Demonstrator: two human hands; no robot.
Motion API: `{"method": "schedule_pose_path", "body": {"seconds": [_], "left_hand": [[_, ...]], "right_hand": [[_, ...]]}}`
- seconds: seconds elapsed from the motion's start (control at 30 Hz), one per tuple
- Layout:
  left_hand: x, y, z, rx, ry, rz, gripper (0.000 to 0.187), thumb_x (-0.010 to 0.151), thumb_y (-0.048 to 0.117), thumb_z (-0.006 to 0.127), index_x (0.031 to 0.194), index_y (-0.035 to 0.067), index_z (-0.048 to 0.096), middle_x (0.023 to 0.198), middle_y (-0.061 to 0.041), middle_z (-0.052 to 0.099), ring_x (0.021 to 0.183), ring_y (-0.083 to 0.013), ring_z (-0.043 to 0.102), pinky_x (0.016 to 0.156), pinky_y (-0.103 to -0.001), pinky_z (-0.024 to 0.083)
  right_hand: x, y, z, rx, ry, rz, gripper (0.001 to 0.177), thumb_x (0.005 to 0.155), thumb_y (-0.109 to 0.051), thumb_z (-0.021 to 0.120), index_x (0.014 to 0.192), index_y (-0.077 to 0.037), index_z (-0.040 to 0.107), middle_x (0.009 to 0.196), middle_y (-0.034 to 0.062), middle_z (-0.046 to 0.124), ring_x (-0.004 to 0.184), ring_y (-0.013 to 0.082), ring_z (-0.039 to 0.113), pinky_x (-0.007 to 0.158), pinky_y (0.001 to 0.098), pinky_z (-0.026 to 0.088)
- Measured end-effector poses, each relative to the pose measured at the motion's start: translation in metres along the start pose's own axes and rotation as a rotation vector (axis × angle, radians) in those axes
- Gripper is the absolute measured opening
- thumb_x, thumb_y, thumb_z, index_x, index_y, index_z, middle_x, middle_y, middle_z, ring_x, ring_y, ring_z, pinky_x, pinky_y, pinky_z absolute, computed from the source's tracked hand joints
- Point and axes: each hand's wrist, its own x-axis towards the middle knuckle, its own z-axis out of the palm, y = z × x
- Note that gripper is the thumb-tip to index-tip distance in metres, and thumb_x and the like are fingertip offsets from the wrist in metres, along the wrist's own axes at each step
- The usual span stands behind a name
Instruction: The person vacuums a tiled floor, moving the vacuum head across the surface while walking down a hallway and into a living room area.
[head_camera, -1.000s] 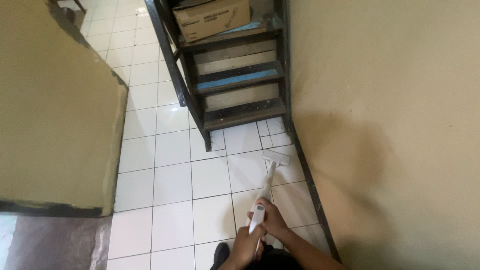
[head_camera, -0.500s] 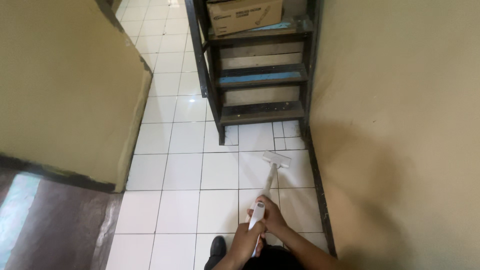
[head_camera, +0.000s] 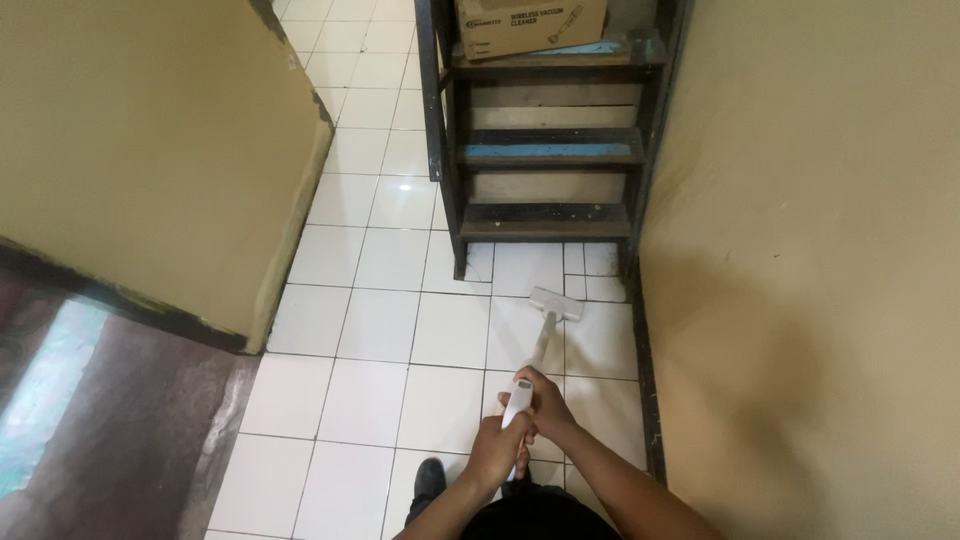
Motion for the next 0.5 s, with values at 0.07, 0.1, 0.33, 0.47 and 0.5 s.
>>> {"method": "schedule_pose_path", "body": {"seconds": [0.07, 0.1, 0.33, 0.47, 0.5], "left_hand": [[-0.010, -0.004, 0.003, -0.037, 0.002, -0.005, 0.034, 0.093, 0.032, 0.055, 0.076, 0.003, 0.060, 0.051, -0.006, 0.052, 0.039, -0.0156, 0.048, 0.042, -0.030, 0.041], [-0.015, -0.006, 0.004, -0.055, 0.004, -0.007, 0.034, 0.093, 0.032, 0.055, 0.076, 0.002, 0.059, 0.051, -0.006, 0.052, 0.039, -0.0160, 0.048, 0.042, -0.031, 0.041], [-0.034, -0.006, 0.003, -0.053, 0.054, -0.090, 0.041, 0.095, 0.040, 0.056, 0.077, 0.004, 0.061, 0.051, -0.006, 0.051, 0.039, -0.0161, 0.048, 0.042, -0.031, 0.041], [-0.021, 0.011, 0.003, -0.071, 0.058, -0.072, 0.043, 0.096, 0.041, 0.055, 0.076, 0.003, 0.058, 0.052, -0.005, 0.050, 0.041, -0.0152, 0.048, 0.043, -0.031, 0.041], [-0.017, 0.013, 0.004, -0.080, 0.055, -0.055, 0.044, 0.096, 0.041, 0.055, 0.076, 0.003, 0.058, 0.052, -0.004, 0.049, 0.041, -0.0152, 0.048, 0.044, -0.031, 0.041]], "right_hand": [[-0.004, 0.006, 0.006, -0.032, 0.027, -0.164, 0.029, 0.085, -0.021, 0.078, 0.097, -0.009, 0.054, 0.075, 0.0056, 0.065, 0.062, 0.0155, 0.061, 0.052, 0.0316, 0.049], [-0.005, 0.011, 0.009, -0.047, 0.037, -0.246, 0.030, 0.085, -0.021, 0.080, 0.097, -0.008, 0.056, 0.076, 0.0036, 0.064, 0.068, 0.0126, 0.065, 0.057, 0.0298, 0.054], [-0.006, 0.035, 0.020, -0.147, 0.032, -0.347, 0.031, 0.086, -0.022, 0.081, 0.097, -0.007, 0.056, 0.076, 0.0048, 0.062, 0.068, 0.0132, 0.063, 0.058, 0.0300, 0.052], [0.012, 0.016, 0.013, -0.120, 0.008, -0.170, 0.029, 0.086, -0.021, 0.080, 0.097, -0.008, 0.056, 0.076, 0.0049, 0.062, 0.065, 0.0140, 0.063, 0.055, 0.0308, 0.052], [0.015, 0.011, 0.011, -0.136, 0.012, -0.158, 0.028, 0.086, -0.019, 0.079, 0.097, -0.007, 0.056, 0.076, 0.0053, 0.062, 0.065, 0.0146, 0.062, 0.054, 0.0313, 0.052]]}}
